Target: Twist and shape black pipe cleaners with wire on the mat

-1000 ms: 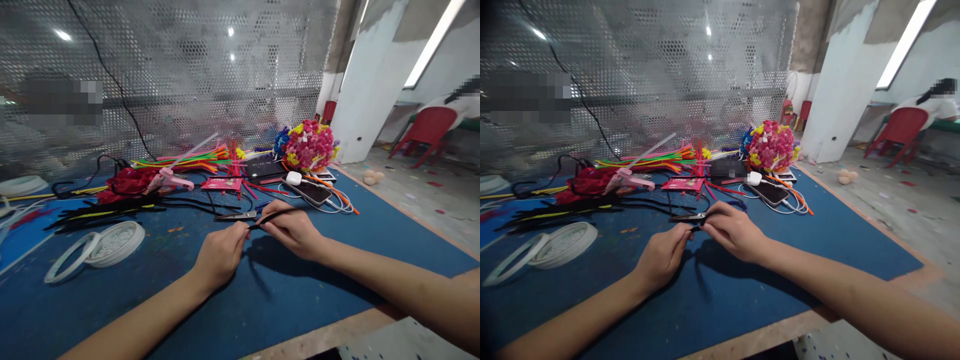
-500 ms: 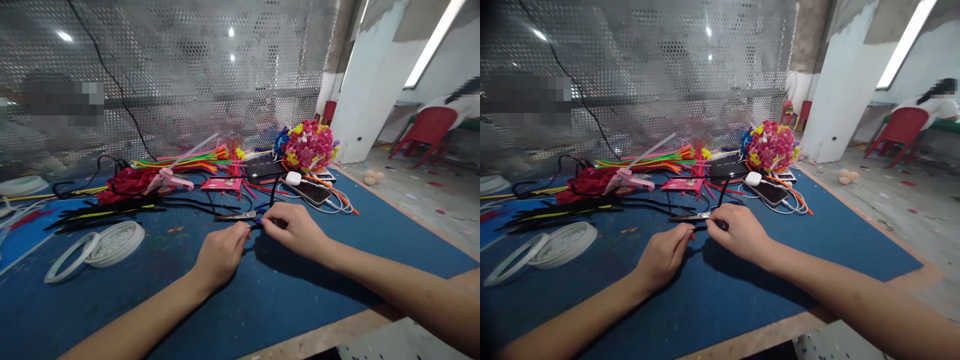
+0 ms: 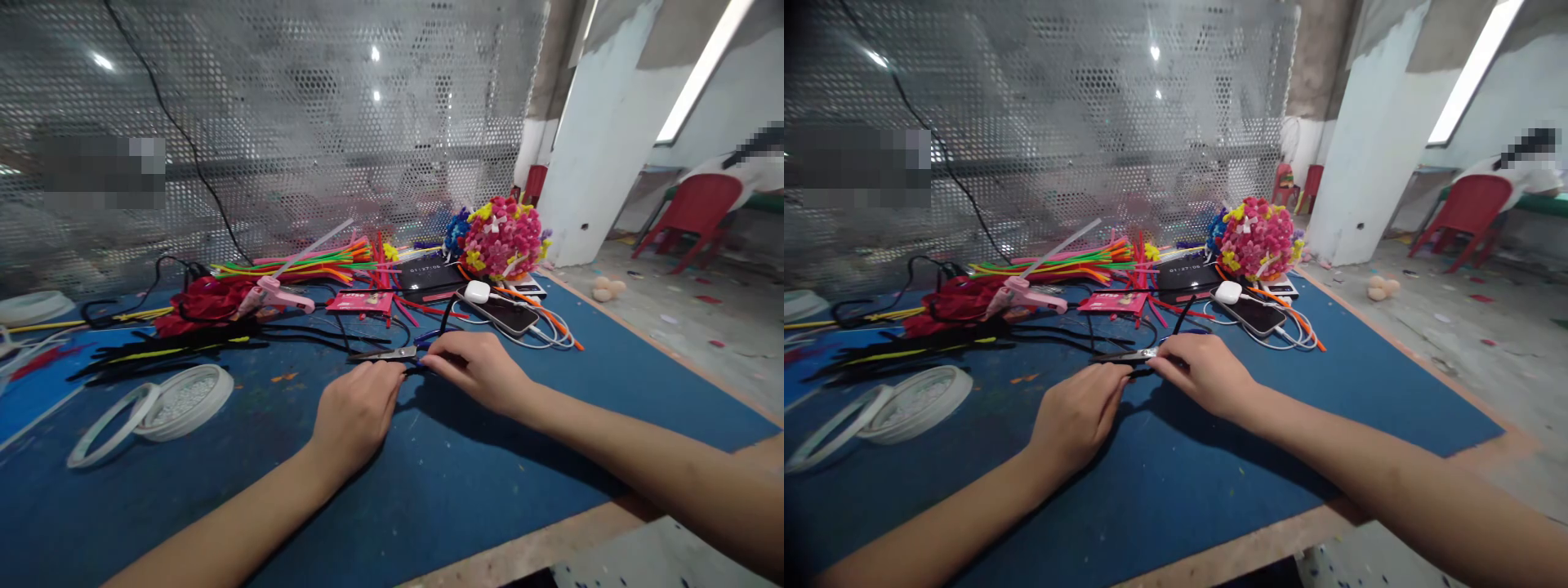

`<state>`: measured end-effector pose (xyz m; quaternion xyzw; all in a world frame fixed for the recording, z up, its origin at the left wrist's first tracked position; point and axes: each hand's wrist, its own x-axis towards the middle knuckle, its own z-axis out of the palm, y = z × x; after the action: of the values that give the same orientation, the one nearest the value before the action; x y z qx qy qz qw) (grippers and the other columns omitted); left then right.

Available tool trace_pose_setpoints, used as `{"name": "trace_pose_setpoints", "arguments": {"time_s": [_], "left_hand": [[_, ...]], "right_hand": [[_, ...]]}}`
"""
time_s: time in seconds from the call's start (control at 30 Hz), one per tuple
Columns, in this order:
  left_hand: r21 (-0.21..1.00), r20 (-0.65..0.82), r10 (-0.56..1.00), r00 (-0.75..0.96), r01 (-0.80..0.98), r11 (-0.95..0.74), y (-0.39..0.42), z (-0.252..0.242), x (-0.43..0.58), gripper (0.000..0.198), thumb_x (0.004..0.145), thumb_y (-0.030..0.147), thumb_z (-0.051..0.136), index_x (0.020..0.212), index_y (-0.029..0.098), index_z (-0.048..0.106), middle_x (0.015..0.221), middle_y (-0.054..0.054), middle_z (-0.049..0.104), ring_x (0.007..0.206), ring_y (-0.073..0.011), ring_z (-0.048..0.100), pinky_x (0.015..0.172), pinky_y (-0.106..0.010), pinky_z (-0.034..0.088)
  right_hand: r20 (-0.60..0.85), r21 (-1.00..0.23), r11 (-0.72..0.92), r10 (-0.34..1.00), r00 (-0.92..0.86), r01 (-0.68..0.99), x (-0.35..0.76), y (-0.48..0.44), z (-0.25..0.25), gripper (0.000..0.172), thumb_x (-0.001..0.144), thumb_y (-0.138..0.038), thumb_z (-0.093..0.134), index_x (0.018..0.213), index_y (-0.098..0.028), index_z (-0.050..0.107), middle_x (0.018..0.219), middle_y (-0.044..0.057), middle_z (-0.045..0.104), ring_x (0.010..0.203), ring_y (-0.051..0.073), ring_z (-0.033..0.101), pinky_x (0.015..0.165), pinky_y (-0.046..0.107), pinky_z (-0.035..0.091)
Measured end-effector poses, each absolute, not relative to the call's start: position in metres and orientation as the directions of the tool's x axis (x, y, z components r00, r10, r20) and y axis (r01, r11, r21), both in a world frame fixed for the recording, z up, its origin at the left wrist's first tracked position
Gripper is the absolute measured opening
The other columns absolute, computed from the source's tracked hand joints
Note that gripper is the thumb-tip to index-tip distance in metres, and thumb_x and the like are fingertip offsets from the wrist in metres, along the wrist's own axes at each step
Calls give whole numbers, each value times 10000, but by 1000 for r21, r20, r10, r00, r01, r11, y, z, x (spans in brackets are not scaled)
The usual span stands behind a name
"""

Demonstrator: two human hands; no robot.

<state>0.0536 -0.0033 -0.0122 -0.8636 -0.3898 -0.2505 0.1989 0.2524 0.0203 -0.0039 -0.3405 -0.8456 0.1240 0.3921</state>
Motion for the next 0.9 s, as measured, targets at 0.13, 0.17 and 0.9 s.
{"name": "trace_pose_setpoints", "arguments": {"time_s": [0.13,0.17,0.9], "left_hand": [[-159,611,608,507,831,-533,-3,-7,52,233,918,179,337,965,157,564,787,-64,618,732,-215,540,606,-306,409],[-158,620,606,498,836,-525,-4,-6,51,231,913,168,341,979,154,562,810,-71,622,746,-219,538,620,-314,407],[-302,666,396,632,714,-632,-11,-4,55,240,920,158,328,828,168,549,558,9,552,492,-133,543,464,-257,335]], "right_hand": [[737,-324,847,505,-449,422,251,16,-7,127,849,-223,548,935,-149,605,749,40,628,647,115,560,597,209,431],[772,-284,867,460,-439,410,251,15,-8,128,853,-198,532,952,-153,599,748,40,628,642,114,560,591,209,437],[693,-4,815,420,-585,580,248,4,-2,239,910,-236,441,1047,-165,624,792,71,608,685,145,537,585,244,429]]}}
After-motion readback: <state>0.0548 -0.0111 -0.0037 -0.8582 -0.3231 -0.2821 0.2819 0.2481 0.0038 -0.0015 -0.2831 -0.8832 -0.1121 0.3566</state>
